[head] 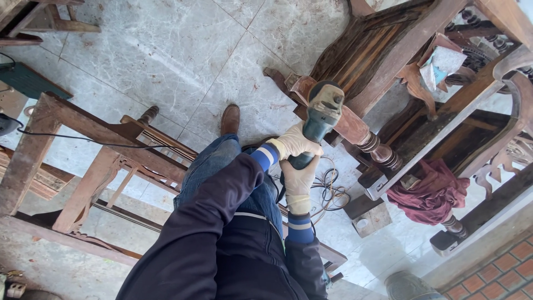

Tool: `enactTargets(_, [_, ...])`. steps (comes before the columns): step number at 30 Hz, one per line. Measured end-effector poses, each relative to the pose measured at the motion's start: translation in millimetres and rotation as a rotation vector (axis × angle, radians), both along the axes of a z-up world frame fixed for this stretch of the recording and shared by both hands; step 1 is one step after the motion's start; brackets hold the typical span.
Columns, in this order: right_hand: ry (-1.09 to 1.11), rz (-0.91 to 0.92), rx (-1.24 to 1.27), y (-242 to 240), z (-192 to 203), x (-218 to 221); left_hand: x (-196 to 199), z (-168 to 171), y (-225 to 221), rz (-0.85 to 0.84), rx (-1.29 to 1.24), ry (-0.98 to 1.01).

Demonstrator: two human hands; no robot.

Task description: The person uses an angle grinder sander to sand the wooden frame of an overturned chair, moving the tool along the armrests, rails and legs. They reposition around the chair and continue sanding different surfaces of the wooden furniture.

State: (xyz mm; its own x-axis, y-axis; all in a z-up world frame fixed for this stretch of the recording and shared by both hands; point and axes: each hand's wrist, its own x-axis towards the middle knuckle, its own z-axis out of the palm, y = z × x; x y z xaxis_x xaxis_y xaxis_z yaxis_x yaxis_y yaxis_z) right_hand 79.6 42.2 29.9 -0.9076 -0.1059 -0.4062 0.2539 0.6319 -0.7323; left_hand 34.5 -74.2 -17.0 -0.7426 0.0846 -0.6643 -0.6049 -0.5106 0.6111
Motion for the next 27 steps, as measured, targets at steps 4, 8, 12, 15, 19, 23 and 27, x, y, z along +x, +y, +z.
enactTargets(4, [-0.034,-0.091,-0.03,-3,10,4,-6,-10,13,-0.087,-0.055,0.041])
enactTargets(8, [-0.037,-0.074,-0.092,3,4,0,-7,-11,12,-0.091,-0.081,0.041])
enactTargets(12, [-0.063,0.049,0.074,-14,17,-10,0,-10,2,0.075,-0.026,-0.055])
enactTargets(15, [-0.065,0.007,0.042,-23,24,-4,-1,-9,-4,-0.016,-0.09,-0.042])
enactTargets(19, [0.037,-0.002,-0.005,2,7,3,-9,-11,14,-0.032,-0.007,0.023])
enactTargets(23, [0.022,-0.15,-0.101,23,6,3,-17,12,28,-0.208,-0.171,0.044])
enactTargets(27, [-0.055,-0.142,-0.137,44,-1,-5,-18,18,37,-0.152,-0.182,0.007])
